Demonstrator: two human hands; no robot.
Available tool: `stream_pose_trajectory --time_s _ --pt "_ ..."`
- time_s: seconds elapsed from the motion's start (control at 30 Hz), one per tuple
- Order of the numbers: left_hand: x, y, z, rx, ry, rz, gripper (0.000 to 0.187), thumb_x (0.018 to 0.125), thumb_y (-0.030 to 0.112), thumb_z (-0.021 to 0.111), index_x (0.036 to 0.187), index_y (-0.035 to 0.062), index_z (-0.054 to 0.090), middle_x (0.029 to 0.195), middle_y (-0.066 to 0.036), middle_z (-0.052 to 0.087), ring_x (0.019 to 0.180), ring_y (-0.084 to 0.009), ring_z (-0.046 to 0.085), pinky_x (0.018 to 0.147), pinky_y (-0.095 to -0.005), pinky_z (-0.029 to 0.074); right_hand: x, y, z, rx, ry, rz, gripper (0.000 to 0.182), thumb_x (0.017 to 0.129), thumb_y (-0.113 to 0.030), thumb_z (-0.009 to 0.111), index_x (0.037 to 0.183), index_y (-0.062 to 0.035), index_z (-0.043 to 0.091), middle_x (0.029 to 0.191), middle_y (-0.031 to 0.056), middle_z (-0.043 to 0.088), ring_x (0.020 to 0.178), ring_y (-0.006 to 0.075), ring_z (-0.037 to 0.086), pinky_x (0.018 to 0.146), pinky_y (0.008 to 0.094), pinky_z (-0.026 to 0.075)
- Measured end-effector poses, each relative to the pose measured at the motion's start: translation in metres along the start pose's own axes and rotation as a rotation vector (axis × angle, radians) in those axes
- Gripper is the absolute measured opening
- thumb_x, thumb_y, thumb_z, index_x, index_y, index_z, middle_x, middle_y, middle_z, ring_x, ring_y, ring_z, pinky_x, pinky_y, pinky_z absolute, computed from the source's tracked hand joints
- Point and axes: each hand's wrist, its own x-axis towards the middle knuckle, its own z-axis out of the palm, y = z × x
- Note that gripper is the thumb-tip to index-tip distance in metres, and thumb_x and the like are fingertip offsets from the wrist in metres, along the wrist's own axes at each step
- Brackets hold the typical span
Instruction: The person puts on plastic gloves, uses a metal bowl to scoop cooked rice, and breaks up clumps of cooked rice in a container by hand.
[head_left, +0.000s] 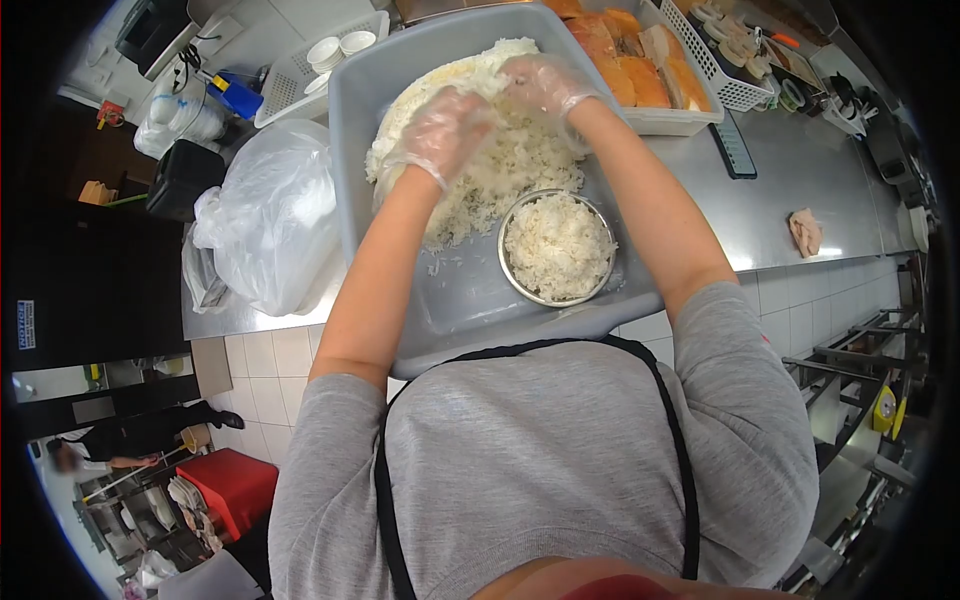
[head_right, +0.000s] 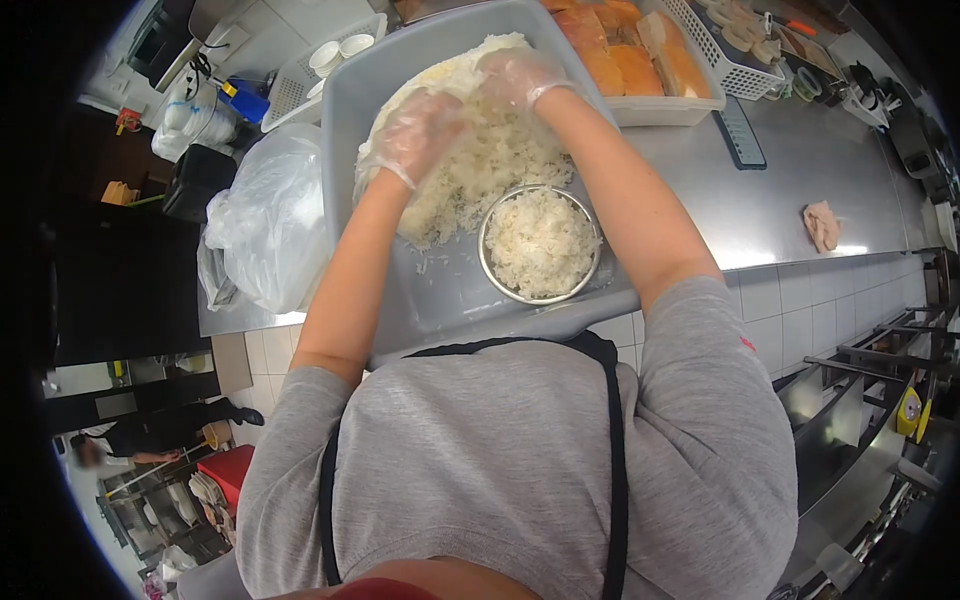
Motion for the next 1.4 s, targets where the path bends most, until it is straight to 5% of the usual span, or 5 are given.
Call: stream_pose_trajectory --time_s 0.23,0.5,0.9,1.23,1.4 --pt "-0.023 0.039 0.051 0.523 -0.490 0.524 0.049 0.076 0.014 0.060 0.124 0.0242 0.053 0.138 -0.006 0.037 0.118 -0.0288 0.045 0.097 -0.0378 0.041 -0.016 -0.009 -0.006 -0.282 0.052 -0.018 0.060 0.070 -0.020 0.064 0.128 -0.0233 0.049 0.134 0.0092 0.042 0.120 0.0259 0.044 0.103 0.0353 0.034" --pt "-0.023 0.022 0.078 0.295 -0.478 0.344 0.034 0.087 0.018 0.045 0.118 0.0197 0.056 0.136 -0.009 0.039 0.118 -0.0309 0.046 0.094 -0.0387 0.043 -0.035 -0.017 -0.024 -0.444 -0.484 0.299 0.060 0.064 -0.018 0.071 0.122 -0.0162 0.055 0.115 0.0126 0.058 0.106 0.0234 0.057 0.087 0.0381 0.047" --pt "0.002 0.013 0.051 0.005 -0.192 -0.017 0.027 0.086 0.023 0.054 0.110 0.0125 0.051 0.107 -0.013 0.057 0.095 -0.0307 0.057 0.080 -0.0396 0.047 -0.036 0.003 0.048 -0.413 -0.479 0.257 0.045 0.069 -0.018 0.067 0.113 -0.0135 0.060 0.110 0.0133 0.061 0.099 0.0254 0.059 0.082 0.0388 0.048" --pt "0.002 -0.031 -0.010 -0.118 0.153 0.218 0.071 0.074 0.049 0.066 0.134 0.0214 0.040 0.134 -0.017 0.039 0.114 -0.0345 0.049 0.098 -0.0361 0.042 -0.038 -0.025 0.010 -0.230 -0.329 0.178 0.033 0.073 -0.018 0.063 0.105 -0.0111 0.065 0.106 0.0140 0.063 0.092 0.0272 0.062 0.077 0.0395 0.050" --pt "0.018 -0.081 -0.025 0.052 0.095 -0.395 0.068 0.085 0.056 0.046 0.130 0.0053 0.043 0.125 -0.019 0.051 0.117 -0.0357 0.047 0.097 -0.0420 0.037 -0.011 -0.009 0.025 -0.557 -0.542 0.028 0.032 0.076 -0.020 0.058 0.106 -0.0101 0.064 0.107 0.0154 0.062 0.092 0.0291 0.062 0.078 0.0396 0.049"
